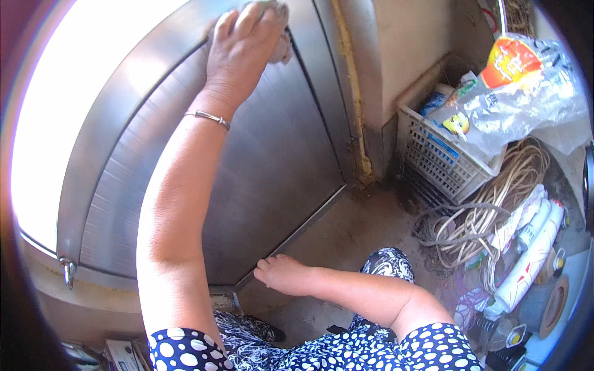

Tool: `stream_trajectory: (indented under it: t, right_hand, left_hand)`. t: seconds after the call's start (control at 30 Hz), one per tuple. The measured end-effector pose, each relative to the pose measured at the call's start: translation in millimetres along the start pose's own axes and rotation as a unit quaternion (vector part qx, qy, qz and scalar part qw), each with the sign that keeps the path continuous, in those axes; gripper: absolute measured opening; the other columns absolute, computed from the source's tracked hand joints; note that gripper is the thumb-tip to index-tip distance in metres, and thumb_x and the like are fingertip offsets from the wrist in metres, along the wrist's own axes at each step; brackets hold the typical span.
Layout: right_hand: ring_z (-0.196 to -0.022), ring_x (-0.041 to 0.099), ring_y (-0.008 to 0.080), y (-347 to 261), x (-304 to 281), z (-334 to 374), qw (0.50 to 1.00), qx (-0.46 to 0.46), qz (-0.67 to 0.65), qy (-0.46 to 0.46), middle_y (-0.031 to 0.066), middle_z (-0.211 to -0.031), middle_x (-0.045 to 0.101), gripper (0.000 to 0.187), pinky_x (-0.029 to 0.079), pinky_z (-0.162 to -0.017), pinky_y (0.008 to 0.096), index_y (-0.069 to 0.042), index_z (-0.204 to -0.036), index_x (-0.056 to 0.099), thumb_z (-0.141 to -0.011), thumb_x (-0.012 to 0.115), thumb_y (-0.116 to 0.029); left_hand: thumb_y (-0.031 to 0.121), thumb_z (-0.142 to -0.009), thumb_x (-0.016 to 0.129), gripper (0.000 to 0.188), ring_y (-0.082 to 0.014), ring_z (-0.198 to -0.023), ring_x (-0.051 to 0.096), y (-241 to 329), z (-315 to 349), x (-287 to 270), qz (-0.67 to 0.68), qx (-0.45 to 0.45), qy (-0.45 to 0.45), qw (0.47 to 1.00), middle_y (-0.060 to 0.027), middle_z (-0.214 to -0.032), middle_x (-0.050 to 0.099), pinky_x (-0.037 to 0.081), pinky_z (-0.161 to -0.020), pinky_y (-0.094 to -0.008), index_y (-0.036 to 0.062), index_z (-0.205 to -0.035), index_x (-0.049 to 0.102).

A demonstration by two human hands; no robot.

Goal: The person sits on the floor and wipes a large metal door with a cloth. They clean the surface in circular and vertical motions, covering the lower and middle sections of the door.

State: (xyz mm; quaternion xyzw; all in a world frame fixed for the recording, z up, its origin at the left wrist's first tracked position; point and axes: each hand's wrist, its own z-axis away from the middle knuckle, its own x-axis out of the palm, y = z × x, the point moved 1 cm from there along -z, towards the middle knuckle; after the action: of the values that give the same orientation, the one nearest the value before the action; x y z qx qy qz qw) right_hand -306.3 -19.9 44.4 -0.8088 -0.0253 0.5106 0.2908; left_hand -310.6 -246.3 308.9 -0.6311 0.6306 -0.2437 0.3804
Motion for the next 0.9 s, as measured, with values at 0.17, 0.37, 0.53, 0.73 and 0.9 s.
stream_trajectory:
  t: [0.17, 0.37, 0.53, 0.73, 0.9]
  right_hand:
    - [-0.089, 0.059, 0.0318, 3, 5, -4, 1.0, 0.005, -0.001, 0.007, 0.0151, -0.095, 0.056, 0.015, 0.048, -0.074, 0.0431, -0.003, -0.091, 0.055, -0.077, 0.057, -0.009]
    - [-0.087, 0.059, 0.0329, 5, 5, -8, 1.0, 0.001, 0.01, -0.01, 0.0154, -0.091, 0.056, 0.023, 0.048, -0.074, 0.0433, -0.003, -0.091, 0.054, -0.075, 0.065, -0.014]
    - [-0.093, 0.058, 0.0335, 5, -1, -12, 0.997, 0.033, 0.041, -0.062, 0.0166, -0.098, 0.056, 0.03, 0.047, -0.078, 0.0434, -0.002, -0.105, 0.052, -0.081, 0.063, -0.018]
    - [-0.093, 0.057, 0.0352, 4, 9, -14, 0.991, 0.042, 0.064, -0.108, 0.0175, -0.102, 0.055, 0.033, 0.048, -0.078, 0.0438, -0.002, -0.109, 0.052, -0.082, 0.062, -0.018]
    - [-0.091, 0.058, 0.036, 8, 15, -12, 0.988, 0.045, 0.087, -0.12, 0.0181, -0.102, 0.055, 0.034, 0.048, -0.077, 0.0443, -0.002, -0.109, 0.052, -0.081, 0.063, -0.018]
  left_hand:
    - [0.02, -0.069, 0.068, 0.022, -0.018, -0.089, 0.058, -48, -42, -61, 0.205, -0.157, 0.052, 0.965, -0.0031, -0.084, 0.058, 0.047, -0.072, -0.0293, 0.0118, -0.085, 0.055]
    - [0.029, -0.079, 0.06, 0.044, -0.0188, -0.111, 0.05, -73, -14, -51, 0.09, -0.102, -0.017, 0.991, -0.0048, -0.111, 0.056, 0.043, -0.086, -0.0398, 0.0089, -0.117, 0.051]
    - [0.028, -0.082, 0.059, 0.054, -0.0232, -0.113, 0.05, -105, 37, -85, 0.043, -0.117, -0.048, 0.991, -0.01, -0.118, 0.053, 0.042, -0.087, -0.0436, 0.0076, -0.128, 0.043]
    - [0.004, -0.074, 0.061, 0.049, -0.019, -0.112, 0.045, -150, 127, -127, -0.018, -0.112, -0.065, 0.991, 0.0012, -0.126, 0.048, 0.036, -0.091, -0.0373, 0.0191, -0.121, 0.057]
    - [0.006, -0.073, 0.064, 0.056, -0.0173, -0.097, 0.047, -186, 195, -177, -0.11, -0.138, -0.124, 0.976, 0.0023, -0.118, 0.053, 0.039, -0.079, -0.0364, 0.0209, -0.126, 0.054]
